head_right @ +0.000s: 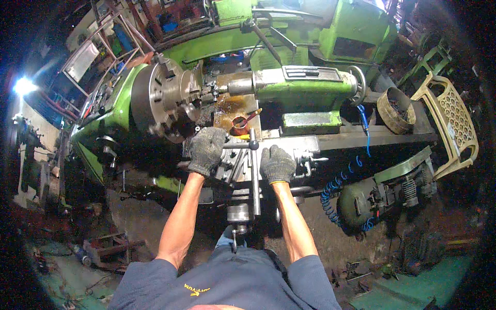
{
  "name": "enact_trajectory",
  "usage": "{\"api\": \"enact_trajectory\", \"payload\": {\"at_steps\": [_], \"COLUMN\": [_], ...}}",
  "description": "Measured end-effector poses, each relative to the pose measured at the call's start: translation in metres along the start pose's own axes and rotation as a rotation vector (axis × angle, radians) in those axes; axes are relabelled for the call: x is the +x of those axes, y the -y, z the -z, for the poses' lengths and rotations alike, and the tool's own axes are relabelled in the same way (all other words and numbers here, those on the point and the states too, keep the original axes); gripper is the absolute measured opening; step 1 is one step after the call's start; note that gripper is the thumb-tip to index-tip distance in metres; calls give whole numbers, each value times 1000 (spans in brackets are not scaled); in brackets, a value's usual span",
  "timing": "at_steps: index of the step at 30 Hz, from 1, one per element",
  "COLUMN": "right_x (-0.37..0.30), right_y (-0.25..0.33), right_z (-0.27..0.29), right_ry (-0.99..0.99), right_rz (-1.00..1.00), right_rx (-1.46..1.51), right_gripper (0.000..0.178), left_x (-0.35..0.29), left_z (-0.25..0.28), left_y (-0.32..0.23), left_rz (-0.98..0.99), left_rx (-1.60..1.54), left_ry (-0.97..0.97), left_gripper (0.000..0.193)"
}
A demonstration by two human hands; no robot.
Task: The person operates a green metal lathe in a workshop, machining a cylindrical metal workpiece. They use a brush to apply cutting fluid to the workpiece and tool, and manipulate the lathe's handwheels and levers to control the cutting process. The person also uses a caliper to measure the workpiece and a wrench to adjust the chuck.
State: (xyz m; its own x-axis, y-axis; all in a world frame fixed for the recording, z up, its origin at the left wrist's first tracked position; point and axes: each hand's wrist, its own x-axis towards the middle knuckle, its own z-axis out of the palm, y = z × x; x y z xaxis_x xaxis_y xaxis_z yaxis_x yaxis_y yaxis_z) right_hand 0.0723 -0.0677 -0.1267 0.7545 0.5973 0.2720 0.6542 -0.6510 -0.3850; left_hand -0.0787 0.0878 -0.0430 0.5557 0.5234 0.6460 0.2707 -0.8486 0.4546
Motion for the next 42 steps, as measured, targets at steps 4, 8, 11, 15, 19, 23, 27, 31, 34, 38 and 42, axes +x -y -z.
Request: {"api": "enact_trajectory", "payload": {"at_steps": [4, 8, 11, 15, 19, 23, 27, 31, 34, 38, 42], "right_x": [2, 1, 0, 1, 2, 3, 6, 6, 5, 3, 6], "right_y": [0, 1, 2, 4, 4, 5, 11, 10, 7, 12, 22], "right_z": [0, -1, -1, 1, 0, 0, 14, 12, 3, 5, 10], "right_ry": [2, -5, 3, 29, 5, 8, 101, 81, 56, 46, 80], "right_rz": [1, -3, -17, -55, -52, -56, -130, -143, -123, -122, -202], "right_rx": [12, 11, 4, -9, -22, -16, -9, -32, -28, -137, -79], "right_gripper": [36, 36, 37, 38, 38, 38, 39, 39, 37, 33, 27], "left_x": [0, -1, -1, -2, -4, -4, -1, 0, -1, -3, -31], "left_z": [-3, 3, 1, 5, 6, 14, 16, 14, 14, 36, 76], "left_y": [4, 3, 6, 5, 8, 4, 1, 3, 8, 0, 39], "left_rz": [-20, 4, -7, -20, -45, 34, 28, 40, 35, 287, 1], "left_rx": [6, 42, 26, -17, -44, -66, -137, -258, -326, -574, -312], "left_ry": [1, 81, 68, 100, 95, 128, 152, 150, 149, 219, -91], "left_gripper": [23, 22, 20, 19, 20, 22, 22, 20, 18, 18, 18]}}
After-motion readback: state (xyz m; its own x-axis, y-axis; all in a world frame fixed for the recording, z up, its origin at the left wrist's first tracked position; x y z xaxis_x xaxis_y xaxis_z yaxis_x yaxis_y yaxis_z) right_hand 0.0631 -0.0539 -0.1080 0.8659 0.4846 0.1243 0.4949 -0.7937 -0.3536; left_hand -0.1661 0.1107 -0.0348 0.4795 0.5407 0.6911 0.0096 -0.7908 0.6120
